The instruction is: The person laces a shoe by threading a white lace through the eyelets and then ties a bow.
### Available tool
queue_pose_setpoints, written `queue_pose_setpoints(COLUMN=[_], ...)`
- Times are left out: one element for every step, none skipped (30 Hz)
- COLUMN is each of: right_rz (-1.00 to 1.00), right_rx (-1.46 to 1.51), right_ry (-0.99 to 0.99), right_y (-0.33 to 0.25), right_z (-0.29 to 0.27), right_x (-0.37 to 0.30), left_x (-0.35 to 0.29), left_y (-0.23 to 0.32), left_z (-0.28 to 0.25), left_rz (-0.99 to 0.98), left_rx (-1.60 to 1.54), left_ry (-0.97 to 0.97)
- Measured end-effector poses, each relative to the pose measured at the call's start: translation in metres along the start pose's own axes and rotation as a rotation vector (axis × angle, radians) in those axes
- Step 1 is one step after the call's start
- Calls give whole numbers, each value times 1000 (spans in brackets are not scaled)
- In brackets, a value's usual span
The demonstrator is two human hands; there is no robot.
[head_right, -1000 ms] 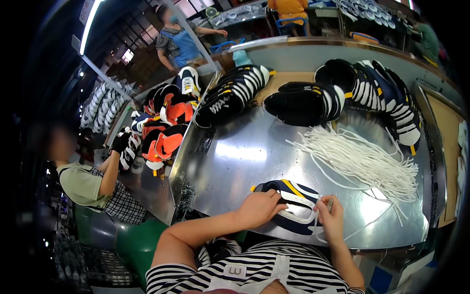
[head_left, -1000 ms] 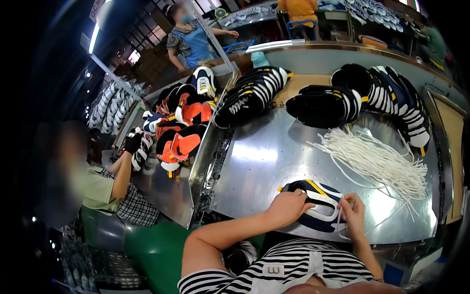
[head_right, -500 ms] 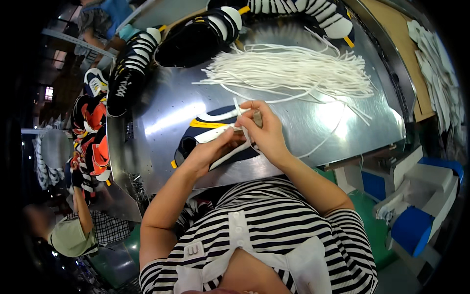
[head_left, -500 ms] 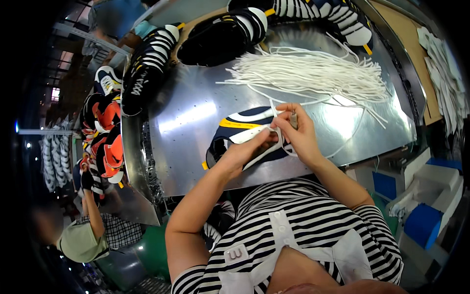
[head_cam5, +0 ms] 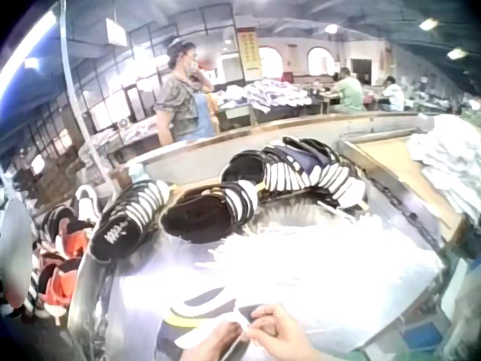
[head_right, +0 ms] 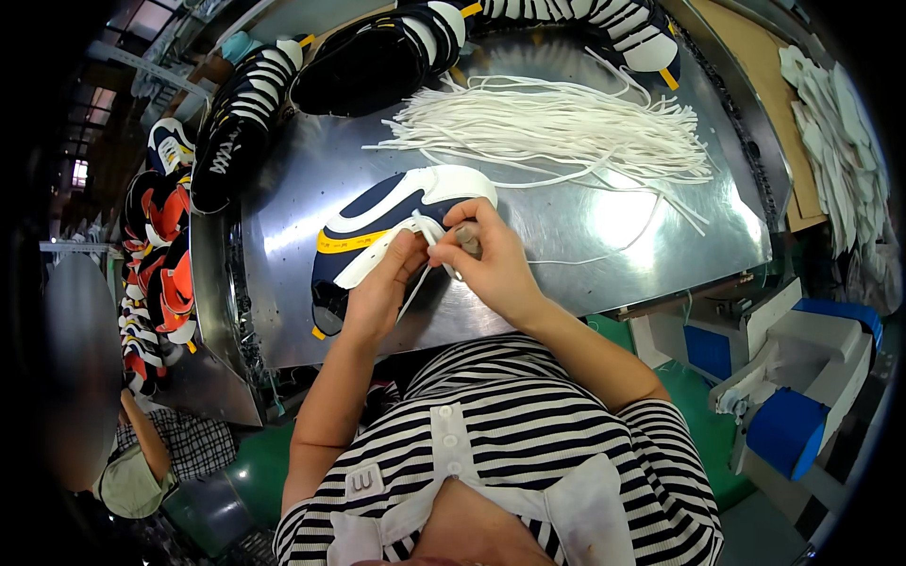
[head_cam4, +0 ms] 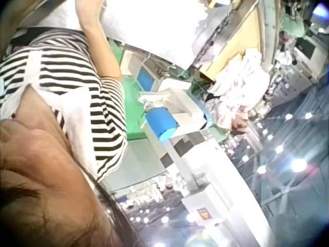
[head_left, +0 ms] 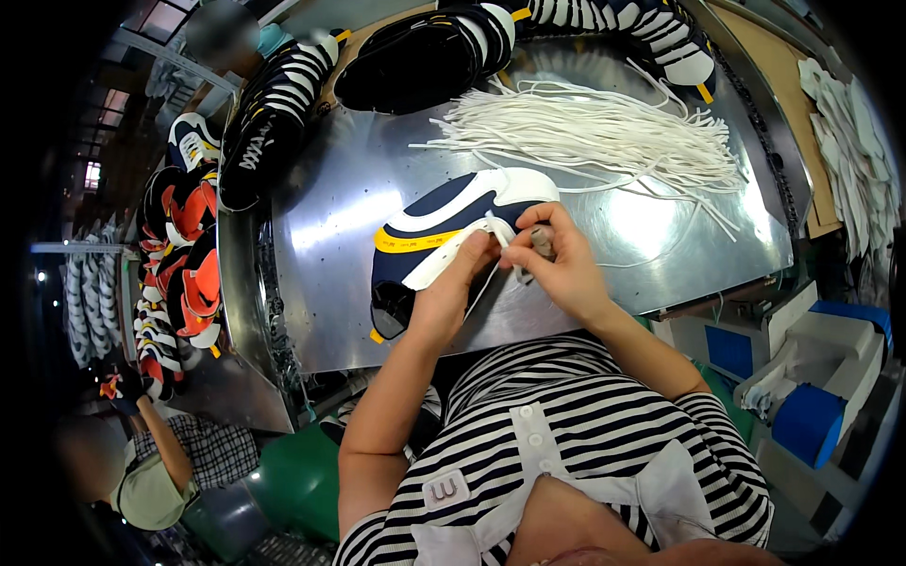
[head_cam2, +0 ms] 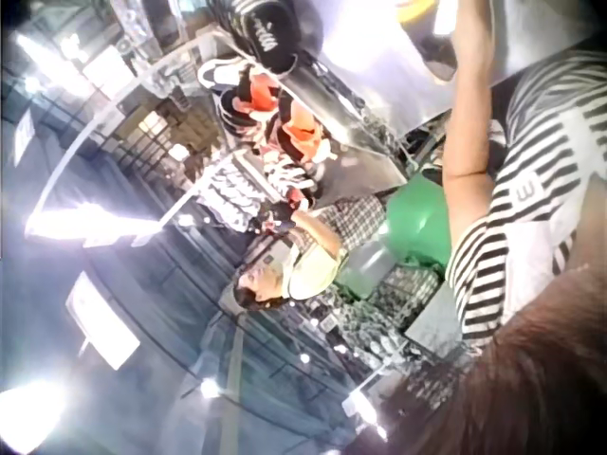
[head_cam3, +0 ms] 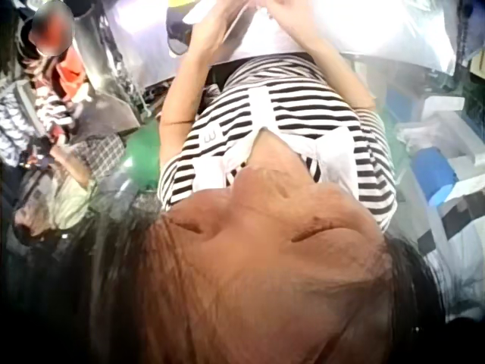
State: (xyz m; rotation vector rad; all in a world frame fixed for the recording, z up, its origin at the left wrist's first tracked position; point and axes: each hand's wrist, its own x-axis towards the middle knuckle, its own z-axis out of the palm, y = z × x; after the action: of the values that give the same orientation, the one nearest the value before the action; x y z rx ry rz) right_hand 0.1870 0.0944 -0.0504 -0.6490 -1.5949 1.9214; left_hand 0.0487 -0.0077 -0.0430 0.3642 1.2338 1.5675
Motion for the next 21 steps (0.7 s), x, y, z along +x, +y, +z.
queue_pose_setpoints(right_rz=[3, 5, 10, 11, 12, 16, -5, -26, -46, -55, -63, -72, -36, 0, 32, 23, 14, 3, -5, -13, -21], right_rx=[-42, -84, -126, -159, -193, -230, -292, -354, -416, -387, -358, -328, -317, -305, -293, -317, -341, -362, -368, -375, -382], right_ry=[-4, -9, -11, -22, -34, -46, -55, -65, -72, -66, -60, -52, -74, -95, -115, -108, -100, -93, -90, -86, -80], right_y=[1, 1, 3, 2, 0, -3, -8, -13, -15, -14, -13, -12, -13, -17, -19, -18, -17, -16, -16, -15, -14], right_z=[1, 1, 1, 1, 1, 1, 0, 0, -1, -3, -5, -7, -8, -9, -9, -10, -10, -10, -10, -11, -12], right_x=[1, 1, 1, 1, 1, 0, 0, -1, -2, -3, -3, -3, -3, -3, -2, -1, 1, 3, 5, 6, 7], left_x=[-1, -1, -2, -4, -6, -8, -9, -9, -9, -8, -8, -7, -6, -6, -6, -5, -4, -3, -2, -2, -2], left_y=[-2, -4, -5, -4, -2, -2, -1, -1, -2, -2, 0, 0, 0, 0, 2, 2, 1, -1, -2, -2, -1], left_z=[-1, -3, -1, 3, 5, 5, 5, 5, 6, 5, 7, 7, 6, 6, 7, 7, 6, 4, 3, 4, 6], left_rz=[7, 75, 90, 105, 119, 127, 153, 178, 202, 194, 179, 152, 124, 133, 146, 158, 161, 166, 171, 171, 171], left_rx=[9, 43, 56, 70, 83, 120, 130, 139, 150, 135, 139, 129, 119, 142, 166, 190, 193, 198, 203, 223, 243], left_ry=[1, 1, 24, 47, 70, 79, 95, 111, 124, 127, 142, 149, 156, 159, 159, 159, 152, 148, 142, 143, 143])
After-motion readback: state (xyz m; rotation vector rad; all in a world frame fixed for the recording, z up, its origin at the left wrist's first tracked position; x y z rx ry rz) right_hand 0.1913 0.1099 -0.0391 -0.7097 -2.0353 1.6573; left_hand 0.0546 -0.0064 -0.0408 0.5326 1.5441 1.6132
